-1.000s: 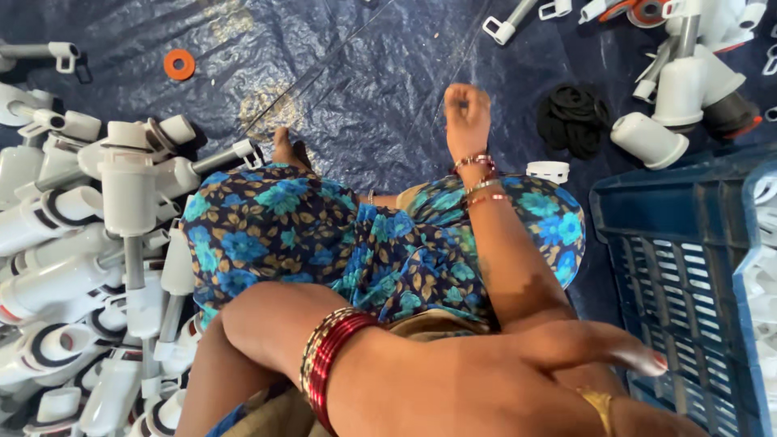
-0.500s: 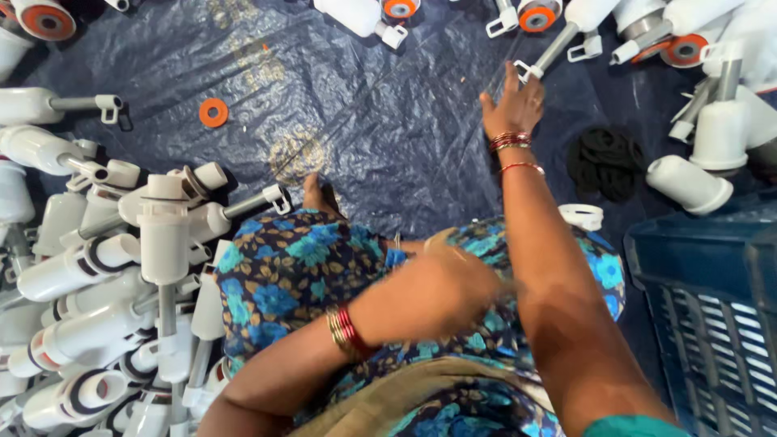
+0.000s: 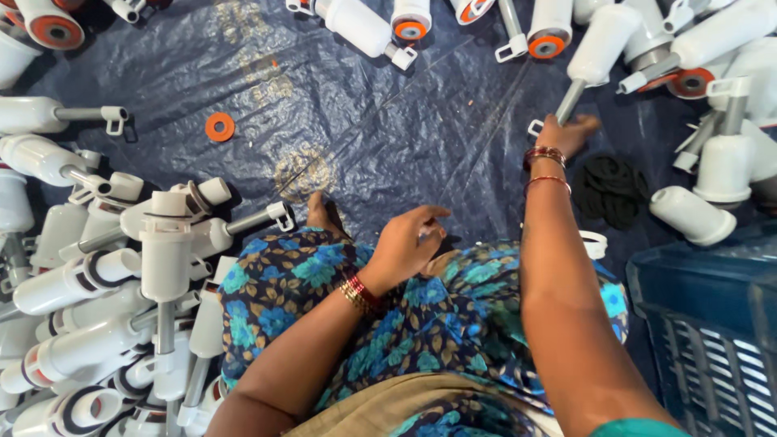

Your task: The person sits on the floor and assembles white plastic components by hand. She picks up a white cylindrical body, inserts a black rubber ring, and screws on a white cap. She repeats this process with multiple units, placing finished assemblies into a blue crate.

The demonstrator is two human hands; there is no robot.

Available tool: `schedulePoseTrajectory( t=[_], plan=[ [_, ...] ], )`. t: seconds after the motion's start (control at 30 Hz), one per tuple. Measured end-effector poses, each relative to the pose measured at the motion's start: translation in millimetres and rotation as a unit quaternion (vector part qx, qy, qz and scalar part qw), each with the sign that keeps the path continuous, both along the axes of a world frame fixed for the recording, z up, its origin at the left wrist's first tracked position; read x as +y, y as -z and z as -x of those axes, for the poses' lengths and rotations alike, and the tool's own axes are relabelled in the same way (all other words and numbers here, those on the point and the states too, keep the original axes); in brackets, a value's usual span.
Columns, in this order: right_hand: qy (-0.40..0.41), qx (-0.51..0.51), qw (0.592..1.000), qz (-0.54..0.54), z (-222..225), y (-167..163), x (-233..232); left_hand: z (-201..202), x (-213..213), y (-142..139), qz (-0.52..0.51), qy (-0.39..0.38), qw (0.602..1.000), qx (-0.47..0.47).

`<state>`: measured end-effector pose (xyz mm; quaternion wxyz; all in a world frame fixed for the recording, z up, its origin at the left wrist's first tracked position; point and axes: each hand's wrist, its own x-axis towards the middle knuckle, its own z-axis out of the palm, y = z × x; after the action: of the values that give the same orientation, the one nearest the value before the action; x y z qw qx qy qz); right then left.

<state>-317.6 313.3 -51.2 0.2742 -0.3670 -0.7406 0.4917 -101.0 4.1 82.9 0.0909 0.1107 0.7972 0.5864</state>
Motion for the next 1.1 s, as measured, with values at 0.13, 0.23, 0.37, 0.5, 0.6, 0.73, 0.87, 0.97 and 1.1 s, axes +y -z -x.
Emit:
schedulePoseTrajectory(
  t=[0.13, 0.23, 0.37, 0.5, 0.6, 0.73, 0.87, 0.97, 1.1],
  plan=[
    [-0.141, 0.043, 0.889, 0.433, -14, -24, 0, 5, -1, 13, 0.031, -0.034, 0.999, 0.025],
    [-0.197, 0.029, 0.899, 0.39, -31, -48, -2, 13, -5, 19, 0.014, -0.086, 0.996, 0.03],
    [-0.346, 0.084, 0.868, 0.345, -61, -72, -4, 19, -15, 15, -0.082, -0.148, 0.986, 0.012],
    [-0.46, 0.068, 0.857, 0.221, -120, -92, -5, 15, -29, -5, -0.246, -0.17, 0.954, 0.014],
    [-0.522, 0.007, 0.838, 0.16, -158, -103, -13, 11, -35, -20, -0.32, -0.124, 0.939, 0.007],
    [-0.596, -0.051, 0.8, 0.039, -169, -108, -24, 3, -37, -26, -0.201, -0.086, 0.975, 0.039],
    [-0.59, -0.052, 0.805, 0.018, -155, -101, -22, 1, -35, -19, -0.054, -0.069, 0.989, 0.122],
    [-0.588, -0.049, 0.804, 0.077, -151, -93, -16, 3, -31, -14, -0.067, -0.087, 0.985, 0.132],
    [-0.529, -0.055, 0.818, 0.222, -149, -92, -9, 6, -28, -11, -0.09, -0.065, 0.991, 0.07]
  ],
)
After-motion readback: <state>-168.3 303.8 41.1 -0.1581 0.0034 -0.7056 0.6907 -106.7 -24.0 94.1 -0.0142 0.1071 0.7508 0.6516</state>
